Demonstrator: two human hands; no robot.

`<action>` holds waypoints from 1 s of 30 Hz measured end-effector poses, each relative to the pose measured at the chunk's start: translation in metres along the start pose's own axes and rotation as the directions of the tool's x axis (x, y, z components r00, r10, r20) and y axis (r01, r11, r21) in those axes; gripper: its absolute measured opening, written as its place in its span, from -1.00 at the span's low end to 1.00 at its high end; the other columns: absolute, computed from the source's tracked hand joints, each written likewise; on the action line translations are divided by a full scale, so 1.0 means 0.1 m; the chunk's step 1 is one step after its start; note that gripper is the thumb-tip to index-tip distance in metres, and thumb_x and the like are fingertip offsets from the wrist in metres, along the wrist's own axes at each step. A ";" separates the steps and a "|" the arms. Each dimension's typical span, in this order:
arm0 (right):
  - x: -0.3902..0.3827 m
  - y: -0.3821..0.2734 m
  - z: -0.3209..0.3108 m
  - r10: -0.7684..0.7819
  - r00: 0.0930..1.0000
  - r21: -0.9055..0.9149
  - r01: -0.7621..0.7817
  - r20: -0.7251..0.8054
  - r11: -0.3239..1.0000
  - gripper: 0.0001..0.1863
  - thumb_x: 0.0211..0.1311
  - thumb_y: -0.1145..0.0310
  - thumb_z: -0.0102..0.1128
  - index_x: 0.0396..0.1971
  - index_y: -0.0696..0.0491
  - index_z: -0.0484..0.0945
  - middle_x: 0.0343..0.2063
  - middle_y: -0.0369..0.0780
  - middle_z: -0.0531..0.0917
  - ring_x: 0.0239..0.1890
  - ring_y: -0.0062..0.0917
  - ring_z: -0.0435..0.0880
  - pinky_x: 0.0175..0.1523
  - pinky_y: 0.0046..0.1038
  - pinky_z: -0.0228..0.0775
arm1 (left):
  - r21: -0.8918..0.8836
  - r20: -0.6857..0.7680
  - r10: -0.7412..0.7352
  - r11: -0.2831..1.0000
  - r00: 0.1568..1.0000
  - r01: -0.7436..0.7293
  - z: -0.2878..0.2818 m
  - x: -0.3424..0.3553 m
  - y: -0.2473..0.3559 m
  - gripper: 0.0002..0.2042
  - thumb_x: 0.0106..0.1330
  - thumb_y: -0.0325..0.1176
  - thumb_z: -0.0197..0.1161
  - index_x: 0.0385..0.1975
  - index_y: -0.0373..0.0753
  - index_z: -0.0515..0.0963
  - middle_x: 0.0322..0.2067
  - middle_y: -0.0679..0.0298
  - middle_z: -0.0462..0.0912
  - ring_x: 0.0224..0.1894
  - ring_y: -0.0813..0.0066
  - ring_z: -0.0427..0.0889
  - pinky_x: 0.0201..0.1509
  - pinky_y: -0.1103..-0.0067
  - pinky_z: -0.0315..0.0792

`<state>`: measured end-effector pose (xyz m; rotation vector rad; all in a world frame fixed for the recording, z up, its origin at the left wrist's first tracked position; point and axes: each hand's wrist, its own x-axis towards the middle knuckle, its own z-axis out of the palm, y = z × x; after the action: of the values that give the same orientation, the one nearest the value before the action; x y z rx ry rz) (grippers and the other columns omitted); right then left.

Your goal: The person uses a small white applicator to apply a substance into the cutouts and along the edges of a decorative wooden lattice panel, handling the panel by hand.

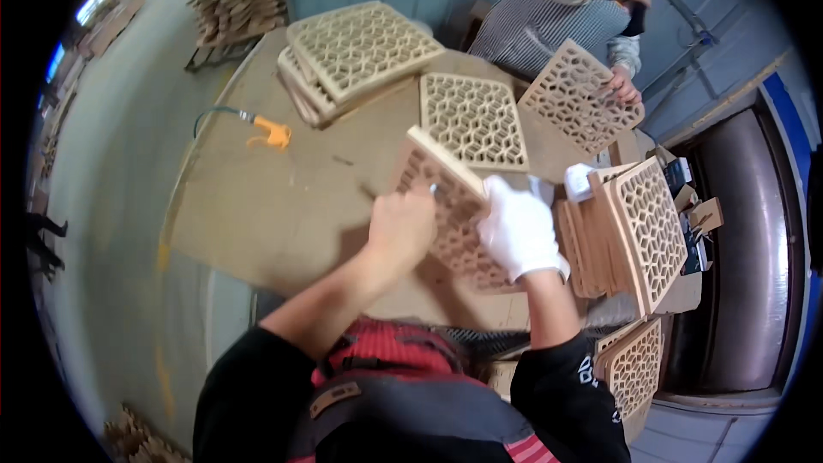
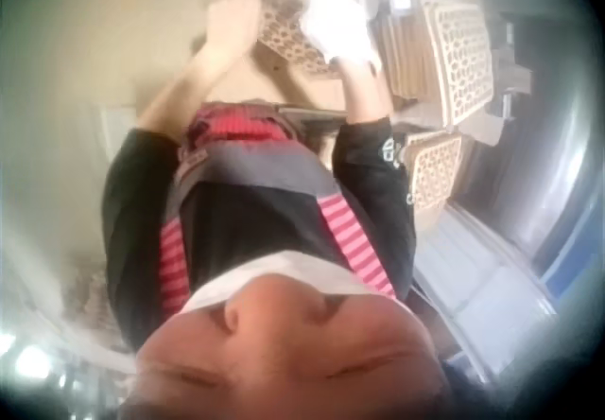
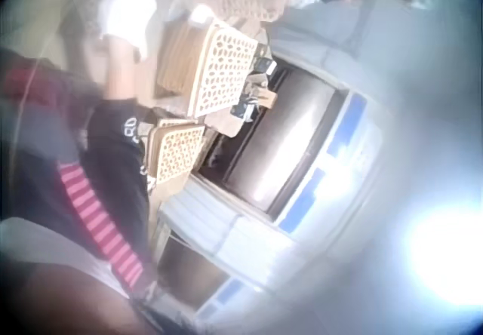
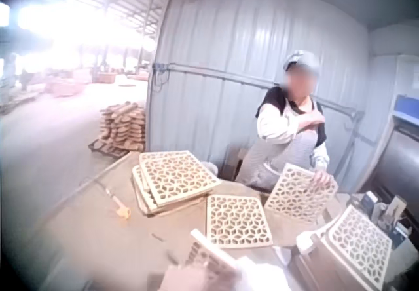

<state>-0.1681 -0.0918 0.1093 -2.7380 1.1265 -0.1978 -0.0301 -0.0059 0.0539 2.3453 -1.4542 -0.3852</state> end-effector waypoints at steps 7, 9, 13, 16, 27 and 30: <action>-0.07 -0.08 -0.06 -0.034 0.999 0.049 0.034 -0.008 0.998 -0.90 0.08 0.45 0.10 -0.38 0.08 0.43 -0.60 0.03 0.61 -0.45 -0.05 0.64 -0.27 -0.11 0.47 | -0.620 0.440 -0.072 0.697 0.895 0.361 -0.04 0.21 -0.19 -0.76 0.30 -0.34 0.01 -0.44 -0.32 0.60 -0.45 -0.09 0.66 -0.22 0.02 0.68 -0.13 0.23 0.50; -0.08 -0.07 -0.08 -0.029 1.000 0.057 0.029 -0.010 0.998 -0.90 0.08 0.44 0.10 -0.38 0.07 0.43 -0.61 0.03 0.60 -0.46 -0.05 0.64 -0.27 -0.10 0.47 | -0.208 0.095 0.020 0.978 0.995 0.000 -0.04 0.15 -0.18 -0.80 0.27 -0.37 0.04 -0.44 -0.31 0.58 -0.48 -0.05 0.66 -0.27 0.08 0.70 -0.20 0.29 0.53; -0.08 -0.06 -0.06 -0.017 1.000 0.045 0.017 -0.004 0.999 -0.90 0.07 0.43 0.11 -0.39 0.07 0.44 -0.62 0.02 0.60 -0.48 -0.06 0.64 -0.29 -0.11 0.48 | 0.162 -0.105 0.162 0.976 0.981 -0.144 0.06 0.01 -0.10 -0.75 0.35 -0.31 0.02 -0.47 -0.32 0.55 -0.61 -0.04 0.61 -0.53 -0.01 0.65 -0.38 0.20 0.50; -0.06 -0.04 -0.05 -0.012 1.000 0.027 0.012 -0.007 1.000 -0.91 0.08 0.44 0.11 -0.40 0.07 0.43 -0.62 0.02 0.60 -0.48 -0.06 0.64 -0.29 -0.11 0.48 | 0.019 -0.082 0.032 0.999 0.996 -0.031 0.09 0.02 0.07 -0.88 0.21 -0.42 0.09 -0.40 -0.30 0.55 -0.50 -0.01 0.67 -0.42 0.12 0.71 -0.42 0.31 0.54; -0.08 -0.01 -0.05 -0.006 1.000 0.062 0.006 0.001 0.998 -0.88 0.03 0.47 0.10 -0.38 0.08 0.43 -0.62 0.03 0.60 -0.47 -0.04 0.63 -0.29 -0.09 0.46 | 0.158 -0.014 0.172 0.973 0.985 -0.168 0.02 0.07 0.00 -0.85 0.22 -0.38 0.09 -0.43 -0.30 0.57 -0.52 -0.04 0.66 -0.39 0.06 0.70 -0.36 0.25 0.53; -0.07 0.00 -0.05 0.011 1.000 0.079 -0.012 0.010 0.997 -0.84 0.00 0.48 0.11 -0.36 0.08 0.43 -0.61 0.04 0.60 -0.45 -0.02 0.63 -0.27 -0.08 0.45 | 0.158 -0.036 0.038 0.987 0.999 -0.032 0.20 0.13 -0.02 -0.85 0.15 -0.40 0.14 -0.48 -0.32 0.62 -0.49 -0.04 0.67 -0.34 0.06 0.70 -0.31 0.28 0.55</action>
<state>-0.1735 -0.0876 0.1135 -2.6601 1.1076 -0.2225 -0.0312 -0.0199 0.0346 2.4299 -1.5569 -0.2210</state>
